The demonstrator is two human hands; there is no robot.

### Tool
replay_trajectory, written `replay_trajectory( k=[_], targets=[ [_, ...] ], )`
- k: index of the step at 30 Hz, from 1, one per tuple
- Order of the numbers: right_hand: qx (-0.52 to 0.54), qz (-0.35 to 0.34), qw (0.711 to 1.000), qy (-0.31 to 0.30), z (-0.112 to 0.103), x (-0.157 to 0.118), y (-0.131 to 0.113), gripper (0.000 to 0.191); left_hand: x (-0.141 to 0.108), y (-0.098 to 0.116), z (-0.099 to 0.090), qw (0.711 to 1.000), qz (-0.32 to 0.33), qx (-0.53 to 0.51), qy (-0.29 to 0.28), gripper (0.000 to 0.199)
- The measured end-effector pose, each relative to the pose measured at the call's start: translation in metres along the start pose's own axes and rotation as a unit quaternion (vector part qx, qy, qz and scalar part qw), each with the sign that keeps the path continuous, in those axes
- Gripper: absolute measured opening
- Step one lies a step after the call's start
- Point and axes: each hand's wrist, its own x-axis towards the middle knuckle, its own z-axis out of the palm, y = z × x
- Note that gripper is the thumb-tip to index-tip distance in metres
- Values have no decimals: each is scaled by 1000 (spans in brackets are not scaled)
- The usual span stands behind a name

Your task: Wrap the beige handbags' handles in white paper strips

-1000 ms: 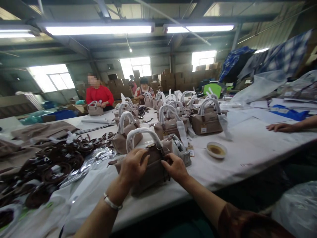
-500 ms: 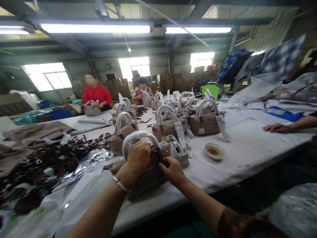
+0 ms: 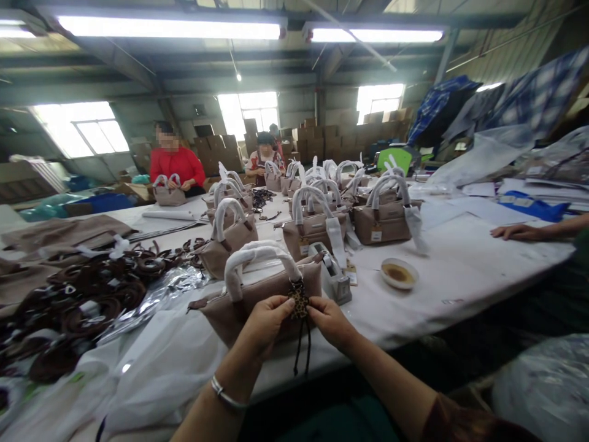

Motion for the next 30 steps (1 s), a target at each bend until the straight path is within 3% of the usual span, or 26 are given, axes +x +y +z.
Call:
replay_trajectory(
  k=[3,8,11,15,17,19,21,23,27,30],
  targets=[
    [-21,-3,1000,0,-1,-6,0,27,4,1,-3,995,41,94,13,32],
    [-32,-27,999,-19,5,-13,-6,23,13,-4,-9,953,155,258,27,29],
    [-15,-10,999,-29,11,-16,-3,20,15,-10,-8,956,145,255,14,30],
    [-61,-33,996,-53,15,-23,4,21,14,-14,-3,978,121,168,21,30],
    [-113,-50,992,-29,9,-25,2,22,14,-15,-2,984,117,131,21,29],
    [-162,-77,983,42,-2,-21,-5,20,14,-15,-2,986,111,120,13,28],
    [-204,-131,963,114,-17,-9,-17,20,16,-16,-3,987,104,123,4,28],
    [-259,-200,935,139,-29,9,-33,28,17,-17,-4,986,102,130,2,29],
    [-418,-275,863,68,-34,46,-60,53,21,-19,-9,980,119,158,1,32],
    [-481,-274,832,17,-28,62,-70,45,28,-24,-16,974,140,176,0,37]
  ],
)
